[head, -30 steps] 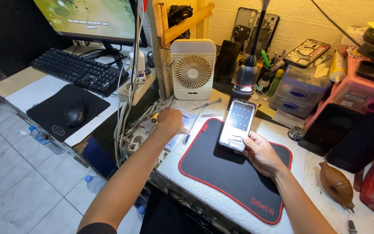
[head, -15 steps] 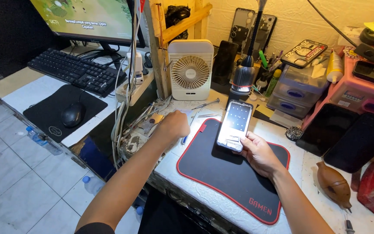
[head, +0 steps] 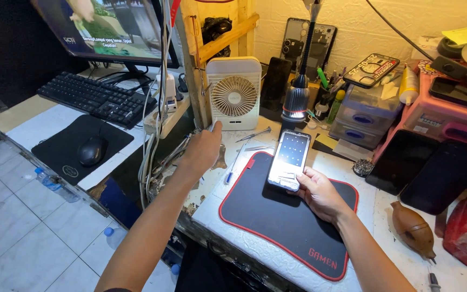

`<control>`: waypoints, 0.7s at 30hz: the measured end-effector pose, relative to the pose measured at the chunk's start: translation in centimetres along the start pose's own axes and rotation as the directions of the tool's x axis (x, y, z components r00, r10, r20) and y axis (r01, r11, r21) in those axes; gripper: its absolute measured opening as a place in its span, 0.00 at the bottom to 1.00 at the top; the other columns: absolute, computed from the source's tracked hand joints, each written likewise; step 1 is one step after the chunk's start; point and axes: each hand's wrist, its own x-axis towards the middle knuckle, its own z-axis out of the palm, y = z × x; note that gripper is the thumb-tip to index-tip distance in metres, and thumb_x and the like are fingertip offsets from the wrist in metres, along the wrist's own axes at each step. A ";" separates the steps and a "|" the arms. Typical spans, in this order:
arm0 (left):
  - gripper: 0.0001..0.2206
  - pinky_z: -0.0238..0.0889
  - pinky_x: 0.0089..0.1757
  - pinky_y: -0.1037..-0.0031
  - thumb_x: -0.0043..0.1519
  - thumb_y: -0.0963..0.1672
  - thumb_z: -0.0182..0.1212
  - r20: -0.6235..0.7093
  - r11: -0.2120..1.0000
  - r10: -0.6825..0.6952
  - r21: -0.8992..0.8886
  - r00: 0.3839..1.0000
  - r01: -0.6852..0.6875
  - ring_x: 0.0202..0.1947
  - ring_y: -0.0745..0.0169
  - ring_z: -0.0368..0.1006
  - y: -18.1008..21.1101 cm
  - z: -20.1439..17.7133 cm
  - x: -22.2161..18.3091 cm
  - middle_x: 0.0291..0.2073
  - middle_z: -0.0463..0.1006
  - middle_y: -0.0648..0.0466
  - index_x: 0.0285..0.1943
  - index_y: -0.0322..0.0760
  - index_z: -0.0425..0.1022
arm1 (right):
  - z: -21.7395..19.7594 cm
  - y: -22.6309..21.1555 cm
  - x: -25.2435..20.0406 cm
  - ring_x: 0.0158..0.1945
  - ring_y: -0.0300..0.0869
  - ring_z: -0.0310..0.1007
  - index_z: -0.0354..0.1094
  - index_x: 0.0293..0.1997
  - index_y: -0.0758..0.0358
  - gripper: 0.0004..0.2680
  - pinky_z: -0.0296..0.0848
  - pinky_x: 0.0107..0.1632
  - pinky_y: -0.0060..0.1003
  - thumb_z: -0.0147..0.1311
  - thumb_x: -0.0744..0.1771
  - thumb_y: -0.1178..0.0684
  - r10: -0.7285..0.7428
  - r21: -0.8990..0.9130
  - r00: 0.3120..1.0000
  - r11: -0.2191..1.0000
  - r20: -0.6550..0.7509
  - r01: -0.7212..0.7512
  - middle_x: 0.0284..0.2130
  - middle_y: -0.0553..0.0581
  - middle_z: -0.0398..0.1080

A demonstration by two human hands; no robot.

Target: Inspecting a smartphone and a replacement screen on a repair bench.

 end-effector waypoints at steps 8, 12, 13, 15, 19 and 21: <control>0.21 0.62 0.60 0.52 0.65 0.39 0.40 0.022 0.774 0.013 -0.633 1.000 0.004 0.65 0.38 0.67 3.2 -1.4 -1.4 0.65 0.72 0.46 0.60 0.54 0.73 | -1.9 1.9 1.8 0.47 0.52 0.78 0.62 0.62 0.75 0.13 0.79 0.46 0.44 0.42 0.72 0.59 -0.044 0.022 0.998 0.999 -0.044 0.045 0.50 0.70 0.74; 0.26 0.73 0.42 0.59 0.54 0.34 0.36 0.083 0.183 0.043 -0.980 0.996 0.074 0.31 0.53 0.78 4.6 5.6 4.0 0.46 0.69 0.35 0.60 0.36 0.72 | -2.6 2.5 2.3 0.47 0.48 0.78 0.60 0.63 0.73 0.13 0.79 0.45 0.40 0.41 0.72 0.57 -0.099 0.015 0.991 0.995 -0.093 0.101 0.51 0.65 0.73; 0.26 0.73 0.42 0.59 0.54 0.34 0.36 0.083 0.180 0.046 -0.981 0.995 0.073 0.31 0.53 0.78 4.7 9.3 6.8 0.46 0.69 0.35 0.60 0.36 0.72 | -2.5 2.3 2.1 0.47 0.48 0.78 0.60 0.63 0.73 0.13 0.79 0.45 0.40 0.41 0.72 0.57 -0.100 0.011 0.990 0.995 -0.096 0.101 0.51 0.65 0.73; 0.30 0.69 0.52 0.60 0.55 0.33 0.36 0.232 -0.339 0.082 -0.908 0.969 0.246 0.44 0.50 0.71 5.1 16.6 12.6 0.49 0.58 0.37 0.71 0.34 0.59 | -2.1 2.0 2.0 0.48 0.49 0.76 0.59 0.64 0.73 0.13 0.79 0.46 0.41 0.39 0.73 0.57 -0.126 0.014 0.981 0.991 -0.150 0.130 0.52 0.66 0.71; 0.14 0.72 0.20 0.53 0.54 0.49 0.66 0.281 -0.097 -0.021 -0.956 0.960 0.277 0.25 0.48 0.73 9.5 16.3 13.4 0.30 0.71 0.41 0.48 0.46 0.79 | -2.3 2.2 2.7 0.47 0.50 0.77 0.59 0.62 0.73 0.12 0.82 0.42 0.42 0.40 0.73 0.56 -0.159 0.005 0.955 0.986 -0.250 0.166 0.51 0.65 0.70; 0.16 0.54 0.16 0.85 0.61 0.56 0.52 0.435 -0.315 0.246 -0.809 0.866 0.496 0.15 0.75 0.58 11.0 15.0 13.1 0.24 0.60 0.59 0.37 0.45 0.61 | -2.0 2.1 2.5 0.47 0.52 0.77 0.59 0.61 0.73 0.11 0.82 0.41 0.44 0.40 0.73 0.56 -0.177 -0.002 0.932 0.982 -0.315 0.186 0.50 0.66 0.69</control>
